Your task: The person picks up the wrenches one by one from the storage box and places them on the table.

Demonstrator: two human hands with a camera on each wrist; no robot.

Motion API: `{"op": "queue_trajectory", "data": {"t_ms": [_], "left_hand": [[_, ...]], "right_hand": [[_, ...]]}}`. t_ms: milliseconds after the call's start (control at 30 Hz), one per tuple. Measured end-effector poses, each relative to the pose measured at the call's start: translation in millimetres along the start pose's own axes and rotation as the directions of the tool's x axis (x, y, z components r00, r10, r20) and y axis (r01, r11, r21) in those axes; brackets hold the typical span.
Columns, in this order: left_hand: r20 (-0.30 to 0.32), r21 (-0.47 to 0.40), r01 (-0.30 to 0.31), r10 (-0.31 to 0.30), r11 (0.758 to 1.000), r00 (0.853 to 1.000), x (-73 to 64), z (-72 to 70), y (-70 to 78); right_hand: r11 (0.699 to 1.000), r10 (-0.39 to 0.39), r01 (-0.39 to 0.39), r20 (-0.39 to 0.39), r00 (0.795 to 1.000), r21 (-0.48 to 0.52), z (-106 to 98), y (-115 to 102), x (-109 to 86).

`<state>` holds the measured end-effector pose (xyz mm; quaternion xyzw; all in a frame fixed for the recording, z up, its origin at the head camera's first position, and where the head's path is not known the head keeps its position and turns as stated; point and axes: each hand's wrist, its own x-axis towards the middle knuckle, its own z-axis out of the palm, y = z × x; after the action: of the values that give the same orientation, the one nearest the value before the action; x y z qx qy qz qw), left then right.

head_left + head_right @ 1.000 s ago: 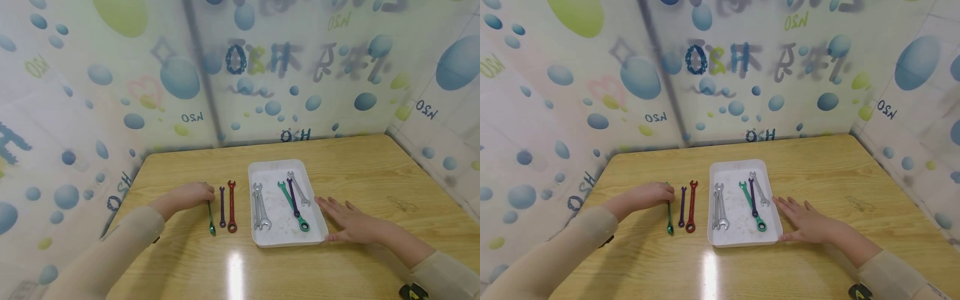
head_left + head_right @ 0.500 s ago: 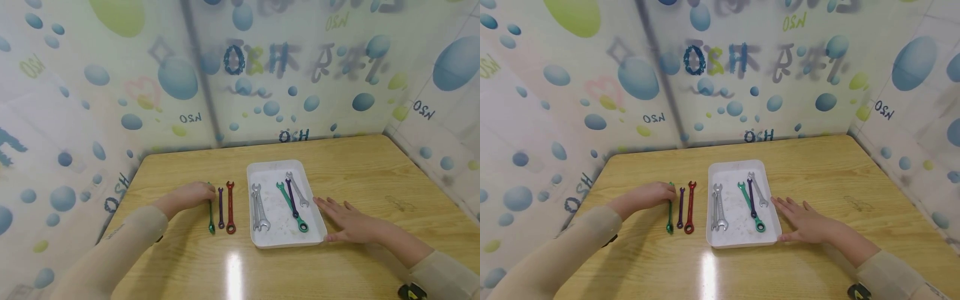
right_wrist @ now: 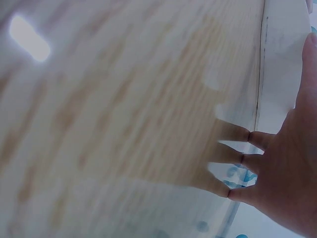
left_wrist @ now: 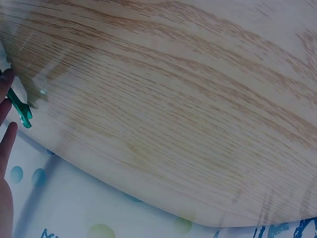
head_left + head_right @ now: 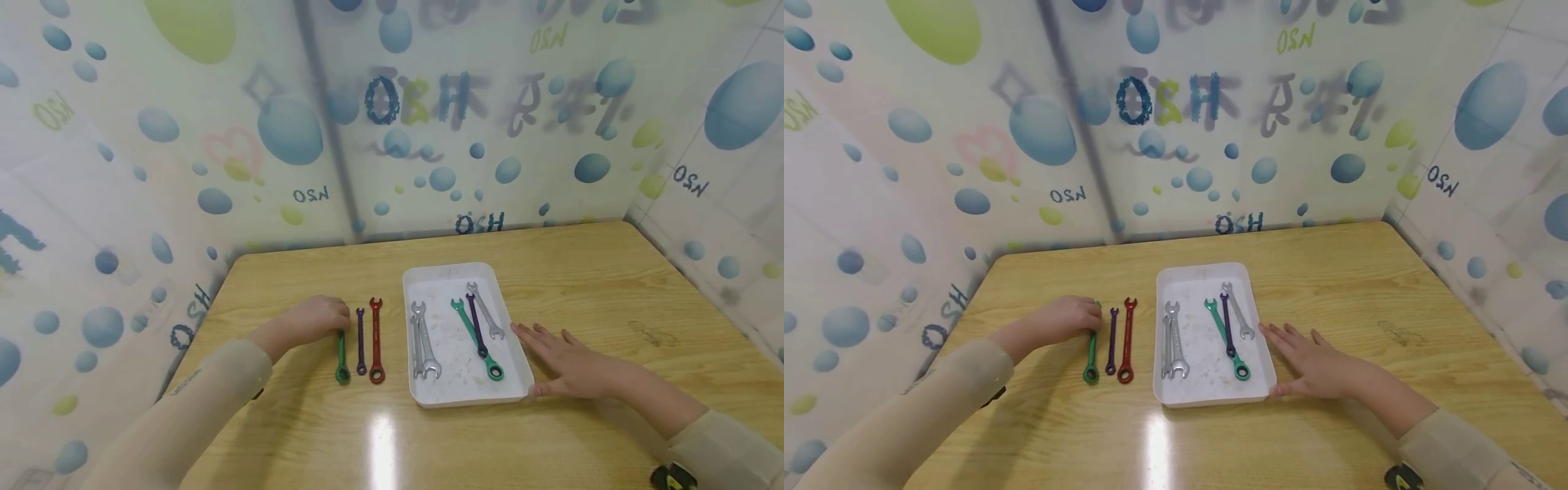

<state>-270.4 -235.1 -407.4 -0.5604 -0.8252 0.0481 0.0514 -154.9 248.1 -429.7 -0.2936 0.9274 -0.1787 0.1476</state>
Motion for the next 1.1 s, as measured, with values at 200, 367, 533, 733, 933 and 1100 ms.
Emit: {"op": "queue_trajectory", "data": {"t_ms": [200,367,533,733,933,1100], "left_hand": [[0.031,0.012,0.006,-0.006,1.000,0.999,-0.8,0.3,1.1],[0.092,-0.026,0.040,-0.037,0.999,0.995,-0.1,-1.3,2.8],[0.119,-0.056,0.044,-0.038,0.997,0.992,-0.3,-3.9,3.8],[0.128,-0.098,0.058,-0.045,0.994,0.991,-0.2,-3.3,3.5],[0.129,-0.097,0.063,-0.050,0.993,0.990,0.0,-2.6,2.7],[0.136,-0.058,0.087,-0.078,0.995,0.988,-0.3,-6.0,5.1]], "right_hand": [[1.000,-0.005,0.005,-0.009,1.000,-0.005,0.7,0.9,0.0],[1.000,0.007,-0.007,-0.005,1.000,-0.010,0.8,1.4,-0.2],[1.000,0.014,-0.014,-0.003,1.000,-0.015,1.1,1.6,0.0],[1.000,0.013,-0.013,-0.004,1.000,-0.015,1.6,1.9,0.0],[1.000,0.002,-0.002,-0.010,1.000,-0.009,1.8,2.1,-0.1],[1.000,0.001,-0.001,-0.009,1.000,-0.001,1.3,1.5,0.0]]}}
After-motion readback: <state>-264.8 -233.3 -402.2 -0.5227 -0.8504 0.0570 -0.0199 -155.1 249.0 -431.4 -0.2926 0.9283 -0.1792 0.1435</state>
